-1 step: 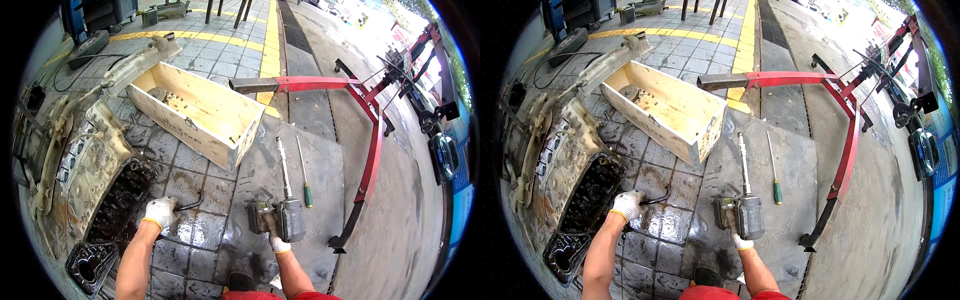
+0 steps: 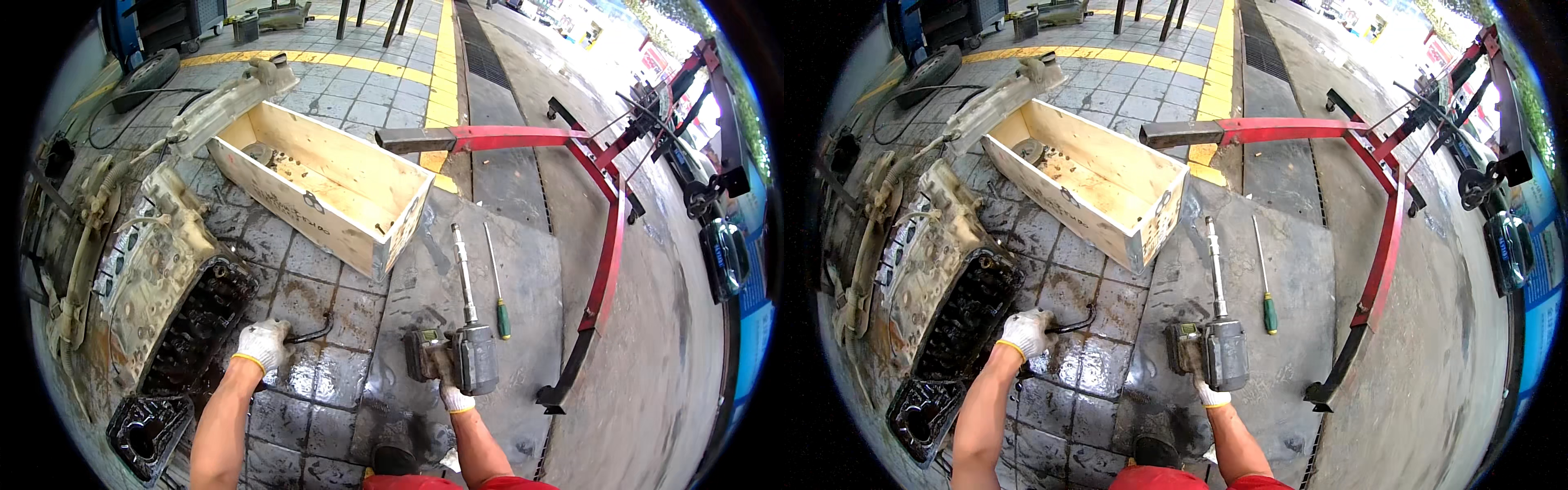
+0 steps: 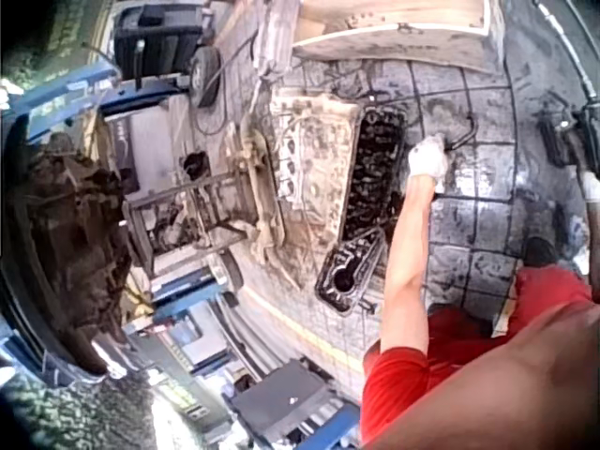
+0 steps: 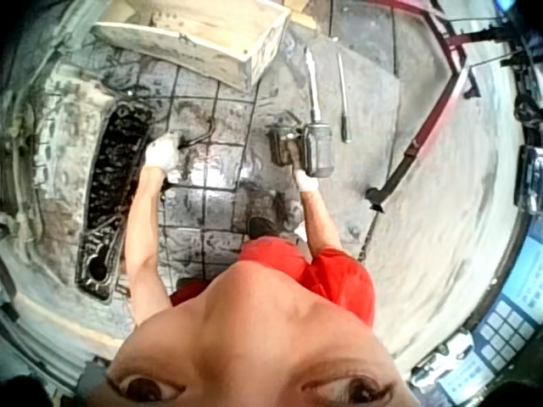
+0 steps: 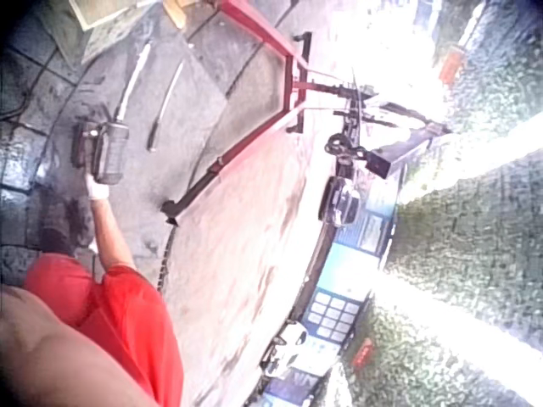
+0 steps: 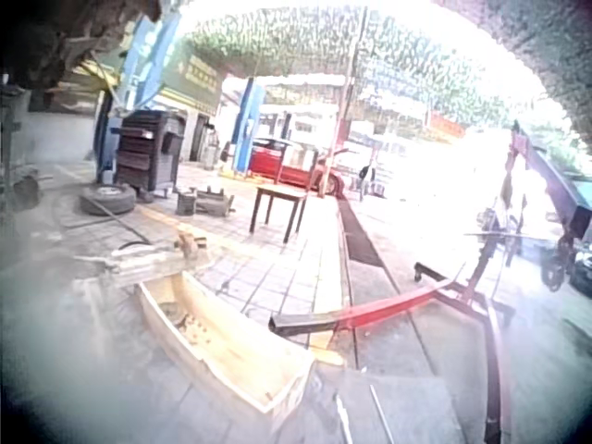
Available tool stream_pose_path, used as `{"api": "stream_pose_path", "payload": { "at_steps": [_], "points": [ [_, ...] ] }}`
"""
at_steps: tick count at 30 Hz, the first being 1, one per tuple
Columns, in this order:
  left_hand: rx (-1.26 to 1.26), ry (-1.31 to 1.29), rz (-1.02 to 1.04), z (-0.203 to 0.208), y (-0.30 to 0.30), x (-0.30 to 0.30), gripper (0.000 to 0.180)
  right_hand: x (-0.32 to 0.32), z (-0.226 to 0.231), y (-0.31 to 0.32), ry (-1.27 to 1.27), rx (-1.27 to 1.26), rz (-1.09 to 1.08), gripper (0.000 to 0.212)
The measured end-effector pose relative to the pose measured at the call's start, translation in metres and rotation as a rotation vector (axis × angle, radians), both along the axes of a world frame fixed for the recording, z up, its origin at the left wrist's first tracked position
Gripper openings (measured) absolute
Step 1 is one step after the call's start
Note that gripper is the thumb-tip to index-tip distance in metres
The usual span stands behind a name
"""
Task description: The person removes the oil pan from a transmission using a hammer and pry bar, then uses a pneumatic impact wrench to remove bolts and internal components. The person places removed parts into a wooden crate.
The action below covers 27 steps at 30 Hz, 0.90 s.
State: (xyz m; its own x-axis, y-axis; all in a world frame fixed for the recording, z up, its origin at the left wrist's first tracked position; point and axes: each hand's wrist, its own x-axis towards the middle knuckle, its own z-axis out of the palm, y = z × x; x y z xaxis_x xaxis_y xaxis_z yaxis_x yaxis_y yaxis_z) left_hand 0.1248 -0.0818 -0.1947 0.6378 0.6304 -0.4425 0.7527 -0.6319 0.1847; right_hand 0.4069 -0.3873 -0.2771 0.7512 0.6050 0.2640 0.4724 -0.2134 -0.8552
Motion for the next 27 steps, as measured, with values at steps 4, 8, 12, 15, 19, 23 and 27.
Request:
{"api": "stream_pose_path", "payload": {
  "at_steps": [4,8,12,15,19,23,27],
  "points": [
    [0.078,-0.138,0.108,0.005,0.0,-0.024,0.039,-0.011,-0.019,-0.001,0.116,-0.07,0.012,0.044],
    [0.173,-0.295,0.208,0.01,-0.023,-0.079,0.04,-0.018,0.002,0.026,0.136,0.014,-0.011,0.049],
    [-0.09,-0.154,0.347,0.023,-0.064,-0.144,0.031,-0.035,0.04,0.032,0.342,0.108,-0.011,0.051],
    [-0.127,-0.105,0.498,0.021,-0.087,-0.187,0.031,-0.04,0.044,0.033,0.338,0.139,-0.002,0.051],
    [-0.076,-0.15,0.581,0.017,-0.097,-0.2,0.033,-0.046,0.053,0.038,0.375,0.207,0.031,0.049],
    [-0.03,-0.208,0.52,0.0,-0.077,-0.17,0.035,-0.041,0.051,0.037,0.343,0.204,0.035,0.048],
    [0.11,-0.196,0.375,-0.025,-0.039,-0.14,0.041,-0.034,0.045,0.035,0.344,0.184,0.036,0.05]
  ]
}}
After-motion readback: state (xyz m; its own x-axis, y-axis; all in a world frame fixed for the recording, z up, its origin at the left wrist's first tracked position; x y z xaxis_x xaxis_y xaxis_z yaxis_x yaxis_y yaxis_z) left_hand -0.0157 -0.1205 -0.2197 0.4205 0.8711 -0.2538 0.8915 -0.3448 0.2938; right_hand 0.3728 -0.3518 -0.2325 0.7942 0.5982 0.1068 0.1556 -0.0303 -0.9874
